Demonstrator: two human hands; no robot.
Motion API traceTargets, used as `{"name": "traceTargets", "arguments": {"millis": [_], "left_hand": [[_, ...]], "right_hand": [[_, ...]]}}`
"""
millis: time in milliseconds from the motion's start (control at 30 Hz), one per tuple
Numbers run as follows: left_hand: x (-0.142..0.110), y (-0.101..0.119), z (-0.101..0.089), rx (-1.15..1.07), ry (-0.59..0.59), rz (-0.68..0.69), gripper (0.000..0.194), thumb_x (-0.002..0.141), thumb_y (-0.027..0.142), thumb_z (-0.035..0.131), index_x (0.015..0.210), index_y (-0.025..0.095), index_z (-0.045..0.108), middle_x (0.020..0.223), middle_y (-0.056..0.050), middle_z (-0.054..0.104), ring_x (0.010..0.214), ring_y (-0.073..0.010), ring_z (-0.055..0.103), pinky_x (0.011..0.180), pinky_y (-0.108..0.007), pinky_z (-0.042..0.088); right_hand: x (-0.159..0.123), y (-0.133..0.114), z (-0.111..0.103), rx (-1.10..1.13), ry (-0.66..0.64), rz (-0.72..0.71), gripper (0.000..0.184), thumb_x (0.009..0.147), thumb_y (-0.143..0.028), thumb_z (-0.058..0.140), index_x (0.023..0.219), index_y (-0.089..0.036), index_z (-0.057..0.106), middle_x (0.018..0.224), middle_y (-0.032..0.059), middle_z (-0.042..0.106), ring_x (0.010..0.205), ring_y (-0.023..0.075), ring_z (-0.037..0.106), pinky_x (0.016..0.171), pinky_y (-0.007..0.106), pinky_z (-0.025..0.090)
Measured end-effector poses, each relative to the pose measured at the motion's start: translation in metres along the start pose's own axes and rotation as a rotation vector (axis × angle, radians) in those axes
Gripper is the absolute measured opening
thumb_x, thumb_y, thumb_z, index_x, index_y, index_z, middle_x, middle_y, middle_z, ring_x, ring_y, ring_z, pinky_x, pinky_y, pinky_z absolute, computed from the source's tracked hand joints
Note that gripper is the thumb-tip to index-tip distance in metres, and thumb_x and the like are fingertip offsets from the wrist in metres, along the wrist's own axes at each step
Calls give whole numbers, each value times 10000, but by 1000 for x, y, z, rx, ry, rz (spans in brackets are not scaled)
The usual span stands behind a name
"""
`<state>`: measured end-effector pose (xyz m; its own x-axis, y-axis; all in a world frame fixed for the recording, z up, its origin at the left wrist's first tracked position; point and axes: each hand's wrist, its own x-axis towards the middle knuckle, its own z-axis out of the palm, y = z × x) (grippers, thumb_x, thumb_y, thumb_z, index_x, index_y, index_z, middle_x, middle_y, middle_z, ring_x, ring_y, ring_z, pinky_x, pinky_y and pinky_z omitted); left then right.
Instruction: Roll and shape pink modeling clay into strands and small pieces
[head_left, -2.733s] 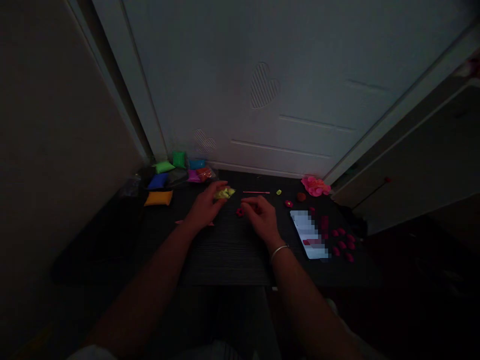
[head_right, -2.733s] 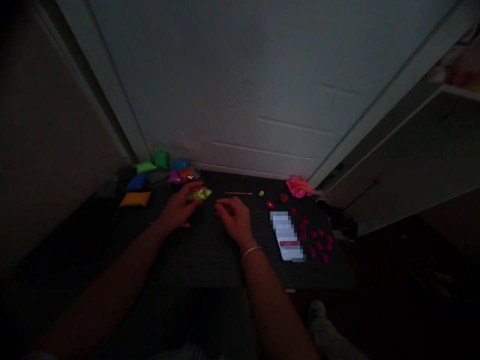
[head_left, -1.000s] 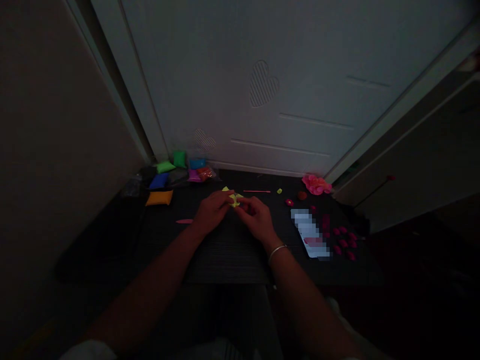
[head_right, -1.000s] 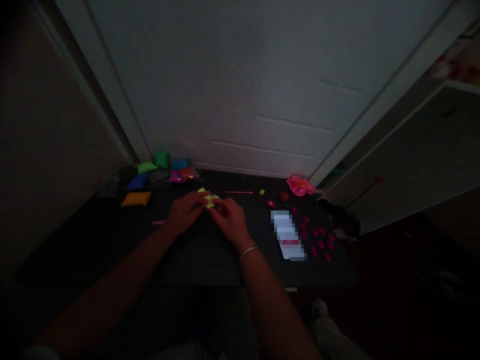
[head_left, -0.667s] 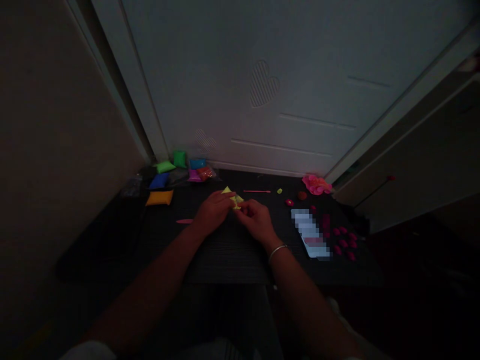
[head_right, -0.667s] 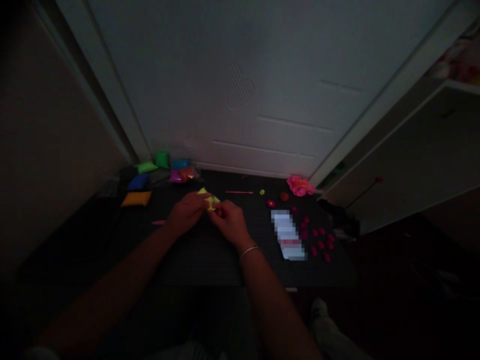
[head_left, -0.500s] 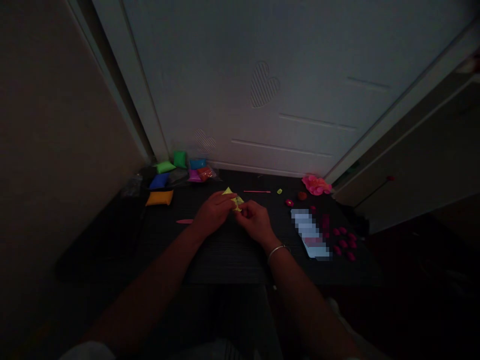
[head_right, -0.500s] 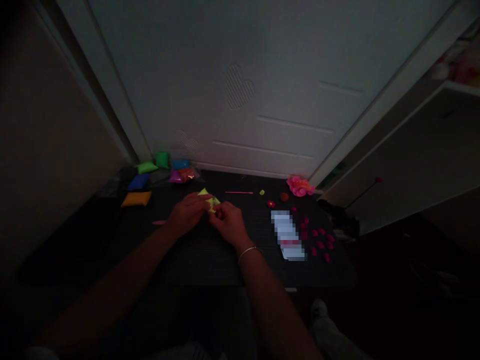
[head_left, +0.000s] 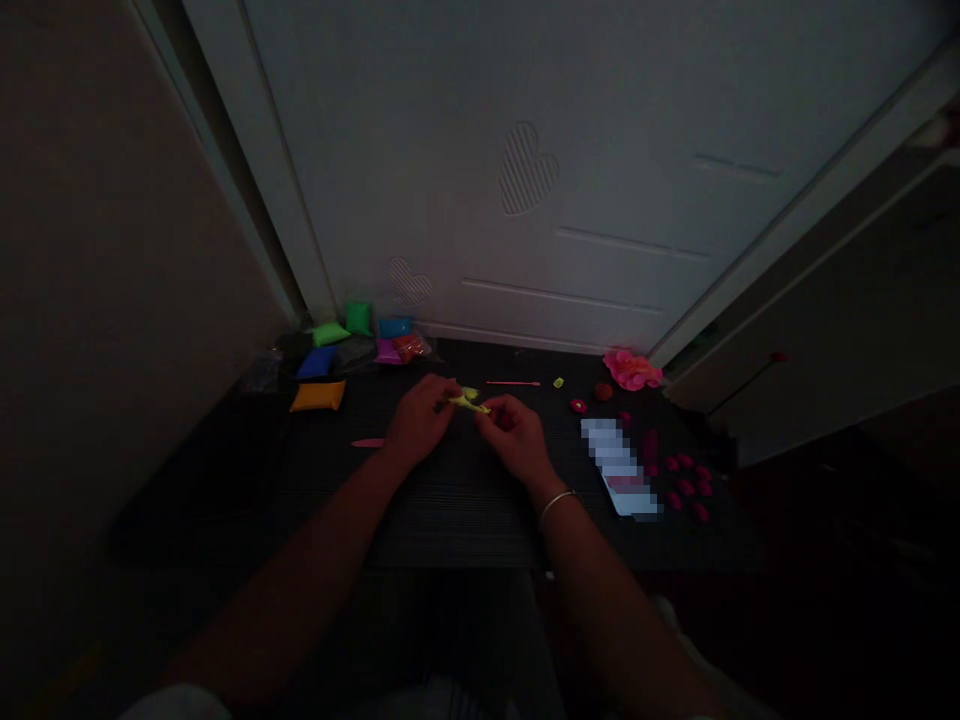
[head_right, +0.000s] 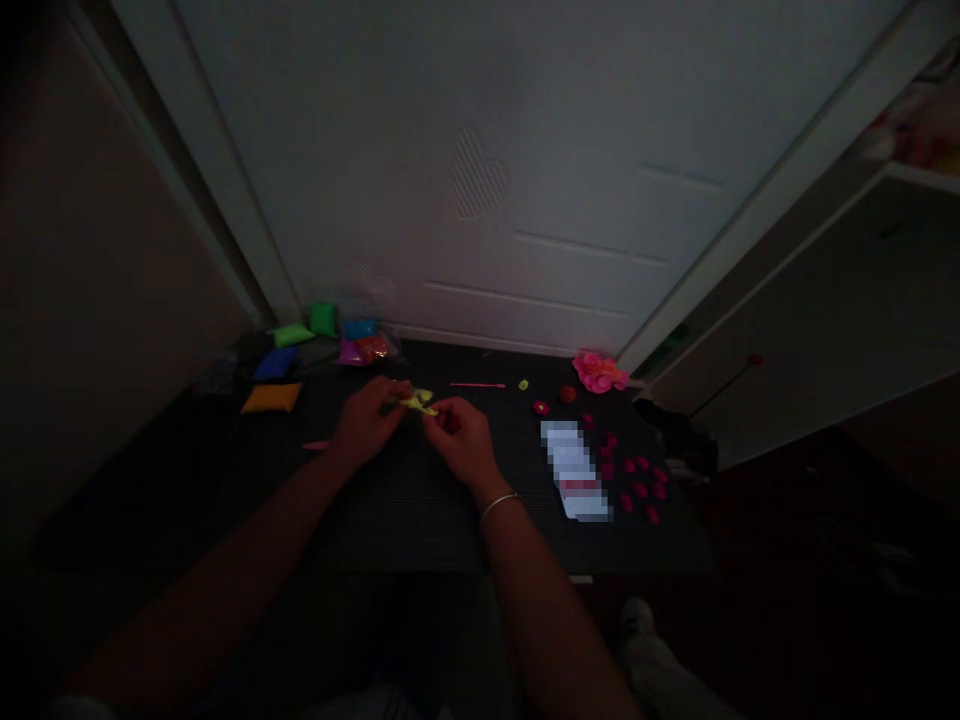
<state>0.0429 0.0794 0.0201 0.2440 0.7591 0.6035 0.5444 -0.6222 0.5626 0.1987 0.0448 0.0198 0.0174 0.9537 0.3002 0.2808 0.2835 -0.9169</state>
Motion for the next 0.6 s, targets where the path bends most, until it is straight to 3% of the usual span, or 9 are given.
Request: {"name": "traceTargets", "arguments": {"millis": [167,367,467,600], "left_hand": [[2,9,-3,-99,-94,-3,177,757,170,534,925,180,589,863,-26,601,815,-149,568,739,-282,460],[-1,12,-3,-192,-249,91,294,797,222,518,1087,207,563,910,-34,571,823,-139,546,745,-274,444],[-2,10,-2,-195,-268,141,302,813,244,503,1108,224,567,886,-29,540,804,-127,537,729,-260,442],[-2,9,-3,-193,-207,129,261,828,253,479,1060,226,595,874,-25,544,801,-123,539,727,-253,440]], "right_hand": [[2,-2,-4,68,115,49,192,718,-356,592,799,-182,601,613,-31,554,526,91,458,502,213,366],[5,2,-10,-5,106,-73,159,735,-336,588,810,-211,651,683,-21,528,574,98,453,545,230,369],[5,3,-10,18,70,-87,135,737,-307,587,802,-222,670,665,-29,497,569,93,442,531,224,356],[6,1,-11,138,14,-21,161,732,-324,598,826,-225,684,714,-17,538,609,100,472,567,232,378]]}}
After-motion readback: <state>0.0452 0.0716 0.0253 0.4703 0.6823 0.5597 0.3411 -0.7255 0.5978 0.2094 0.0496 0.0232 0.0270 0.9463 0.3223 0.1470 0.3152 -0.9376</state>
